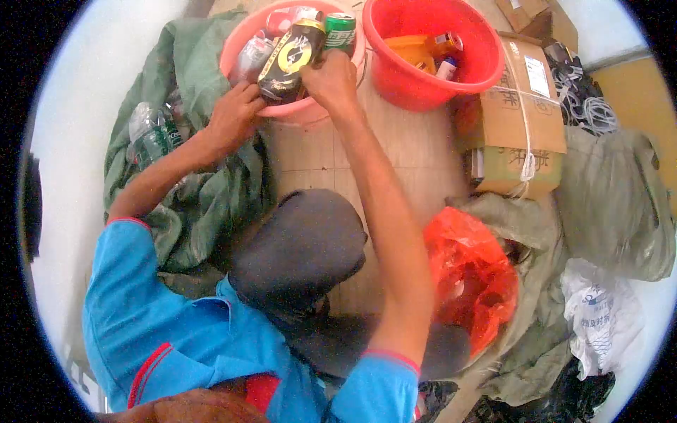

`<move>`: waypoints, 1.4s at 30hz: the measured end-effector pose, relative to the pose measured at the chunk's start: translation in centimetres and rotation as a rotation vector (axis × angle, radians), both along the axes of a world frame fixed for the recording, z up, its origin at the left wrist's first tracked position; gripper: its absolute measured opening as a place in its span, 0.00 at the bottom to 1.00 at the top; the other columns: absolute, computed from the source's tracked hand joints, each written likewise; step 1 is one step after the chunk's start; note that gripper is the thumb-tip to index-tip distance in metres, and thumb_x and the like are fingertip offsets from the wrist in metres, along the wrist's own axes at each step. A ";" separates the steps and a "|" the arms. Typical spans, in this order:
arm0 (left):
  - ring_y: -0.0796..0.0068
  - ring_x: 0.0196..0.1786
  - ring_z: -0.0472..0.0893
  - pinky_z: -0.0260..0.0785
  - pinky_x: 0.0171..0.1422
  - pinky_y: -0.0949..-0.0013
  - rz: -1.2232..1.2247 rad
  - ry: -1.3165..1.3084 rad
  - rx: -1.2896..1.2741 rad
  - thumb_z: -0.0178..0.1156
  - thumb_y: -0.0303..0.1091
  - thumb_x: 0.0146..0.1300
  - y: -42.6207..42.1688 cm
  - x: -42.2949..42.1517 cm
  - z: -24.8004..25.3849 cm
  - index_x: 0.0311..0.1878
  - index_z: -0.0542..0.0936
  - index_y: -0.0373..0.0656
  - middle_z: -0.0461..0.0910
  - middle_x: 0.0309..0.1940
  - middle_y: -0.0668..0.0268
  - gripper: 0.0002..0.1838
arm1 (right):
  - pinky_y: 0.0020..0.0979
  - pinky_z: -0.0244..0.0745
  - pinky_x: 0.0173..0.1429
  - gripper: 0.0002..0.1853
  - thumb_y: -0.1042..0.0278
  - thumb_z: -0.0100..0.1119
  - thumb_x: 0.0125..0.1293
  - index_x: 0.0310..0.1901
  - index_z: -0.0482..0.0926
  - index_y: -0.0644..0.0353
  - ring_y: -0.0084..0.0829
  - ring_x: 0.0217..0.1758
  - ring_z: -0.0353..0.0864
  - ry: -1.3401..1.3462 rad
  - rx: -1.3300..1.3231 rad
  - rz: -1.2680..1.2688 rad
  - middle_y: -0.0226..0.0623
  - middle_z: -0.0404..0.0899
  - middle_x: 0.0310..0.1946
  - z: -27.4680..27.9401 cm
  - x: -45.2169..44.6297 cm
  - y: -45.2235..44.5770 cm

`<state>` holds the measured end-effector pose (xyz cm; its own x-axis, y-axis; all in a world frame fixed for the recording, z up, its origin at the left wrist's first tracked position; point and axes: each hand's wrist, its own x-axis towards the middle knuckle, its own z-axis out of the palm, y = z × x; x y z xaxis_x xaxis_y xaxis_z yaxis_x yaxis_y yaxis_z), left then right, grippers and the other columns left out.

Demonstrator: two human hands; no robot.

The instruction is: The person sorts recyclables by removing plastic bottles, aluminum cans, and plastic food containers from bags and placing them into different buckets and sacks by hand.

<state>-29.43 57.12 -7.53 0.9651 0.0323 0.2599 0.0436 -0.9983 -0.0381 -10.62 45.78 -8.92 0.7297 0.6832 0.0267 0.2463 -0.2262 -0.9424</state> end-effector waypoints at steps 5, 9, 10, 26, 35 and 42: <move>0.61 0.44 0.73 0.71 0.45 0.62 0.035 -0.052 -0.020 0.59 0.25 0.42 2.8 1.8 -1.0 0.29 0.78 0.41 0.72 0.35 0.63 0.07 | 0.33 0.76 0.42 0.19 0.60 0.64 0.47 0.34 0.80 0.72 0.38 0.36 0.84 0.020 0.116 -0.092 0.48 0.83 0.28 0.6 1.0 0.8; 0.58 0.45 0.74 0.71 0.45 0.60 0.144 -0.074 0.032 0.58 0.23 0.44 5.5 4.3 -1.4 0.27 0.78 0.40 0.74 0.36 0.60 0.05 | 0.30 0.77 0.36 0.16 0.65 0.61 0.54 0.37 0.78 0.73 0.30 0.32 0.83 0.076 0.267 -0.096 0.45 0.82 0.28 2.5 2.3 -3.3; 0.57 0.45 0.75 0.71 0.46 0.58 0.130 -0.103 0.063 0.56 0.23 0.45 6.0 5.0 -1.4 0.26 0.79 0.39 0.75 0.36 0.59 0.04 | 0.29 0.78 0.34 0.15 0.66 0.60 0.57 0.39 0.78 0.73 0.30 0.32 0.83 0.189 0.239 -0.070 0.45 0.82 0.29 3.3 2.4 -5.0; 0.52 0.40 0.77 0.68 0.43 0.53 0.145 0.078 -0.050 0.55 0.31 0.54 13.5 13.3 -7.8 0.36 0.77 0.38 0.78 0.35 0.51 0.09 | 0.28 0.80 0.35 0.16 0.63 0.55 0.64 0.41 0.76 0.72 0.27 0.30 0.82 0.319 -0.562 -0.121 0.41 0.81 0.29 1.4 4.4 -39.8; 0.60 0.60 0.73 0.65 0.63 0.63 -0.273 -0.034 -0.141 0.53 0.28 0.63 6.3 15.8 1.2 0.61 0.70 0.42 0.73 0.59 0.59 0.22 | 0.30 0.78 0.45 0.12 0.67 0.54 0.64 0.45 0.78 0.65 0.33 0.39 0.82 0.725 -0.722 -0.432 0.39 0.82 0.35 -4.0 -10.7 -58.0; 0.51 0.40 0.79 0.72 0.45 0.57 -1.141 0.349 -0.378 0.61 0.40 0.55 -35.3 17.5 4.2 0.41 0.79 0.37 0.79 0.35 0.51 0.16 | 0.31 0.77 0.47 0.13 0.67 0.56 0.62 0.46 0.78 0.64 0.34 0.42 0.81 0.653 -0.910 -0.364 0.40 0.81 0.38 -14.2 -20.1 -62.3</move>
<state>-11.92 21.79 -3.37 0.5071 -0.8501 0.1418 -0.8072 -0.4108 0.4238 -30.72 -16.53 -23.11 0.5804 0.0067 -0.8143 -0.4411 -0.8380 -0.3212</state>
